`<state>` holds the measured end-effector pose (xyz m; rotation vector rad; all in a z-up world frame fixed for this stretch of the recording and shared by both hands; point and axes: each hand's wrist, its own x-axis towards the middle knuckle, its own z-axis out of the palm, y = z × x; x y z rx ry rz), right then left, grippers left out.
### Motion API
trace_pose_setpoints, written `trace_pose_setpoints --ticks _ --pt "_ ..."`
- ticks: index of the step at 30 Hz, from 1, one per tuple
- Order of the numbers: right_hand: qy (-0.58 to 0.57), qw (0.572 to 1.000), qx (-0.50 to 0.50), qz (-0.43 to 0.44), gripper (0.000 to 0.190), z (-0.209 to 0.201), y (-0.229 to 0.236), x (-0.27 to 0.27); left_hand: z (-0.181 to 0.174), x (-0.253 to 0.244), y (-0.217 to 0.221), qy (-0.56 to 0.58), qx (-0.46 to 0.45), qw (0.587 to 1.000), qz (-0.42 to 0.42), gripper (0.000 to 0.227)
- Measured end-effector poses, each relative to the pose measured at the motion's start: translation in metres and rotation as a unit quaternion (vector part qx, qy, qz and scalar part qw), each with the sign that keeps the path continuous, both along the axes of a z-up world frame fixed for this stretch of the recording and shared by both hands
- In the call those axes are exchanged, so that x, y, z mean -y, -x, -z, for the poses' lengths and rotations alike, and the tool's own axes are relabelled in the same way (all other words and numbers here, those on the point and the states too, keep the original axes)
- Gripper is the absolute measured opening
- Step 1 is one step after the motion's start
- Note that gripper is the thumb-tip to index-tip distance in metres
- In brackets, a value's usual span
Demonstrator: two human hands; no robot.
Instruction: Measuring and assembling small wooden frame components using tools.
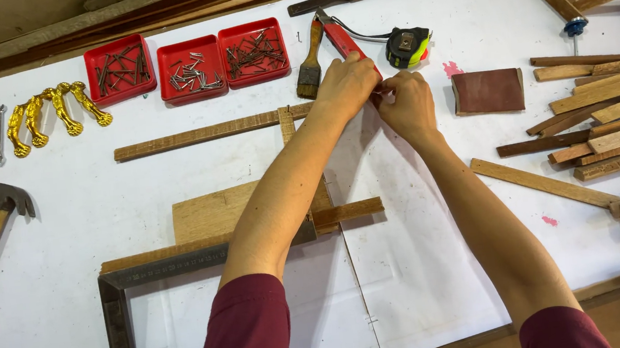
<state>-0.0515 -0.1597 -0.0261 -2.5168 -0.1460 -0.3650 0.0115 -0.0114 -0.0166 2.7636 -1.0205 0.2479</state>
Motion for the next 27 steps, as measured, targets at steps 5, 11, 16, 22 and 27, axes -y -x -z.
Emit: trace_pose_setpoints --ticks 5,11,16,22,27 --pt "-0.125 0.991 0.049 -0.014 0.019 -0.035 0.007 -0.006 -0.013 -0.015 0.005 0.088 -0.045 0.995 -0.001 0.006" --pt "-0.186 0.972 0.125 -0.069 0.013 -0.103 0.034 -0.041 -0.082 -0.062 0.048 0.220 -0.011 0.975 -0.012 0.020" --pt "-0.171 0.967 0.126 -0.137 0.012 -0.144 0.075 -0.092 -0.126 -0.119 0.118 0.346 -0.038 0.937 -0.022 0.027" --pt "-0.181 0.948 0.112 -0.238 0.015 -0.163 0.132 -0.152 -0.132 -0.192 0.194 0.425 -0.038 0.904 -0.020 0.036" --pt "-0.147 0.955 0.057 -0.251 0.019 -0.161 0.176 -0.182 -0.115 -0.238 0.235 0.511 -0.176 0.834 -0.112 0.025"
